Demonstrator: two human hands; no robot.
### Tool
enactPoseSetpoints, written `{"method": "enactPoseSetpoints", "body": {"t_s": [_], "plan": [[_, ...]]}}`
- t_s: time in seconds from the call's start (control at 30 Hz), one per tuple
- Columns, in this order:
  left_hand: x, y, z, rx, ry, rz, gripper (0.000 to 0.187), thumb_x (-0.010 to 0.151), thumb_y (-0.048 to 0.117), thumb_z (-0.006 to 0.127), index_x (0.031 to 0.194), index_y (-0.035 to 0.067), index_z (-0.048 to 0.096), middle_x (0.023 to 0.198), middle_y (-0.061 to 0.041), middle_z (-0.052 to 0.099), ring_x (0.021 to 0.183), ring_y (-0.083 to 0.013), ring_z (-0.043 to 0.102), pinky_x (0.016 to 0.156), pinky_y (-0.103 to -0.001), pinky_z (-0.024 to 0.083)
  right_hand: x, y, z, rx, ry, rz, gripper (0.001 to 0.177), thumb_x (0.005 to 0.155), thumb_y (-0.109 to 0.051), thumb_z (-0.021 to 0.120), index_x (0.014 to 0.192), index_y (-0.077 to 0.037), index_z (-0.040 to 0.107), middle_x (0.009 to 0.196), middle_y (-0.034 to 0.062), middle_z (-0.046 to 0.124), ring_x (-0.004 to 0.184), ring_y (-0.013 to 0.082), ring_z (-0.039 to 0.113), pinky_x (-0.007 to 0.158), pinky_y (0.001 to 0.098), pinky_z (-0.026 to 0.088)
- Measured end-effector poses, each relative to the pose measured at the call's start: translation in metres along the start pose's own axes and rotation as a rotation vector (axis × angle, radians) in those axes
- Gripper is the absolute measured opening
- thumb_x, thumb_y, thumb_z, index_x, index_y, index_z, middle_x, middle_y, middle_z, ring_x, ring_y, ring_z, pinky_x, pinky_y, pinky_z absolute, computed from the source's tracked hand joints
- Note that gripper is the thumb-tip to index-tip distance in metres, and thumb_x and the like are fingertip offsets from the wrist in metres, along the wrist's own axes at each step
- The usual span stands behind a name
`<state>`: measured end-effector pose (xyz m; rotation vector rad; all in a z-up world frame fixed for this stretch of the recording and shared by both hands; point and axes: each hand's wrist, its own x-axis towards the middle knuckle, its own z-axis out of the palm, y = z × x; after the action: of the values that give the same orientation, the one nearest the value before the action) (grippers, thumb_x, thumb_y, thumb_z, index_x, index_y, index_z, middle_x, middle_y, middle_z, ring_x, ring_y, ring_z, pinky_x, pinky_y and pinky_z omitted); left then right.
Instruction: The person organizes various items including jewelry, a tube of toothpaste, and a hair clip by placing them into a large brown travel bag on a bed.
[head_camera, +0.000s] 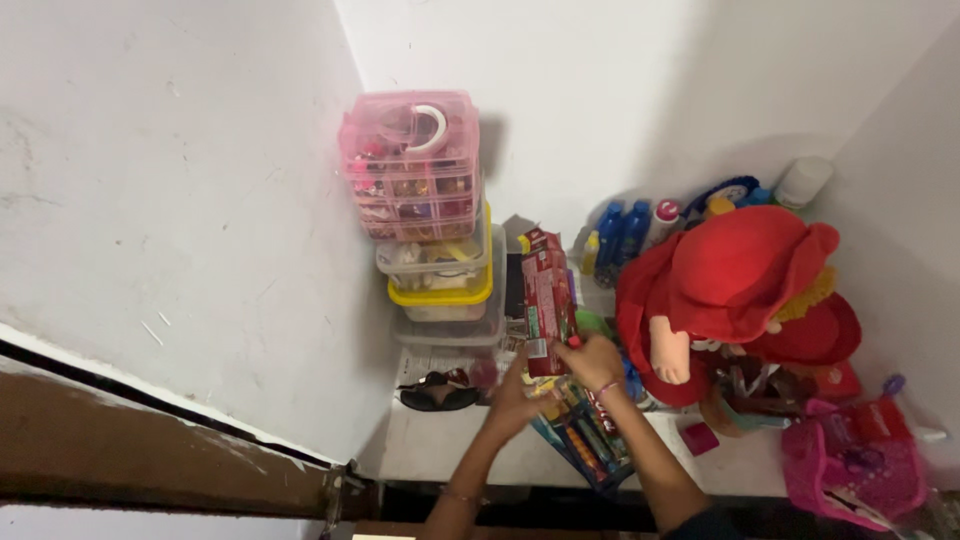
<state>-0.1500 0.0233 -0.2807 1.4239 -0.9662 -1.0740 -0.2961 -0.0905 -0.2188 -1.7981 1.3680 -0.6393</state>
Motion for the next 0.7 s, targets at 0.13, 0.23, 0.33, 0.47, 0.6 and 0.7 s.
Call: {"method": "enactPoseSetpoints", "body": {"t_s": [0.13, 0.23, 0.33, 0.47, 0.6, 0.7], "plan": [[0.025, -0.023, 0.023, 0.248, 0.017, 0.382, 0.109, 0.070, 0.001, 0.092, 0.155, 0.011, 0.025, 0.142, -0.023, 0.048, 0.118, -0.0316, 0.056, 0.094, -0.039, 0.050, 0.010, -0.005, 0.019, -0.184, -0.030, 0.033, 0.062, 0.078, -0.057, 0.075, 0.092, 0.004, 0.075, 0.081, 0.0253, 0.072, 0.080, 0.0388, 0.075, 0.076, 0.0464, 0.058], [0.063, -0.058, 0.026, -0.111, 0.081, 0.165, 0.101, 0.072, -0.002, 0.077, 0.155, 0.017, 0.022, 0.135, -0.016, 0.054, 0.106, -0.0259, 0.065, 0.084, -0.035, 0.059, 0.026, -0.006, 0.038, -0.180, 0.017, -0.053, 0.059, 0.077, -0.049, 0.077, 0.100, 0.004, 0.069, 0.086, 0.0274, 0.073, 0.083, 0.0417, 0.073, 0.077, 0.0475, 0.058], [0.093, -0.080, 0.012, -0.426, 0.205, 0.103, 0.069, 0.089, 0.007, 0.063, 0.151, 0.009, 0.033, 0.127, -0.018, 0.056, 0.102, -0.0281, 0.064, 0.080, -0.038, 0.059, 0.052, 0.005, 0.059, -0.064, -0.151, -0.029, 0.054, 0.081, -0.041, 0.071, 0.103, 0.007, 0.073, 0.089, 0.0278, 0.078, 0.086, 0.0395, 0.076, 0.079, 0.0457, 0.060], [0.106, -0.090, 0.010, -0.705, 0.386, -0.174, 0.047, 0.100, 0.018, 0.054, 0.144, 0.016, 0.039, 0.127, -0.005, 0.055, 0.106, -0.0254, 0.066, 0.085, -0.039, 0.062, 0.059, 0.025, 0.071, -0.216, -0.109, -0.041, 0.061, 0.082, -0.034, 0.073, 0.133, -0.004, 0.059, 0.103, 0.0280, 0.072, 0.099, 0.0435, 0.070, 0.088, 0.0489, 0.056], [0.109, -0.084, 0.012, -0.688, 0.391, -0.341, 0.049, 0.103, 0.032, 0.054, 0.146, 0.015, 0.037, 0.125, -0.010, 0.058, 0.105, -0.0259, 0.061, 0.084, -0.040, 0.059, 0.051, 0.021, 0.074, -0.234, -0.123, -0.062, 0.072, 0.080, -0.038, 0.072, 0.142, -0.010, 0.048, 0.108, 0.0261, 0.069, 0.099, 0.0432, 0.069, 0.086, 0.0489, 0.056], [0.115, -0.079, 0.008, -0.684, 0.335, -0.243, 0.052, 0.100, 0.034, 0.058, 0.144, 0.018, 0.038, 0.126, -0.008, 0.063, 0.107, -0.0224, 0.066, 0.085, -0.038, 0.056, 0.050, 0.006, 0.088, -0.297, -0.190, -0.078, 0.053, 0.096, -0.038, 0.051, 0.148, -0.028, 0.051, 0.111, 0.0259, 0.070, 0.103, 0.0444, 0.068, 0.091, 0.0519, 0.053]]}}
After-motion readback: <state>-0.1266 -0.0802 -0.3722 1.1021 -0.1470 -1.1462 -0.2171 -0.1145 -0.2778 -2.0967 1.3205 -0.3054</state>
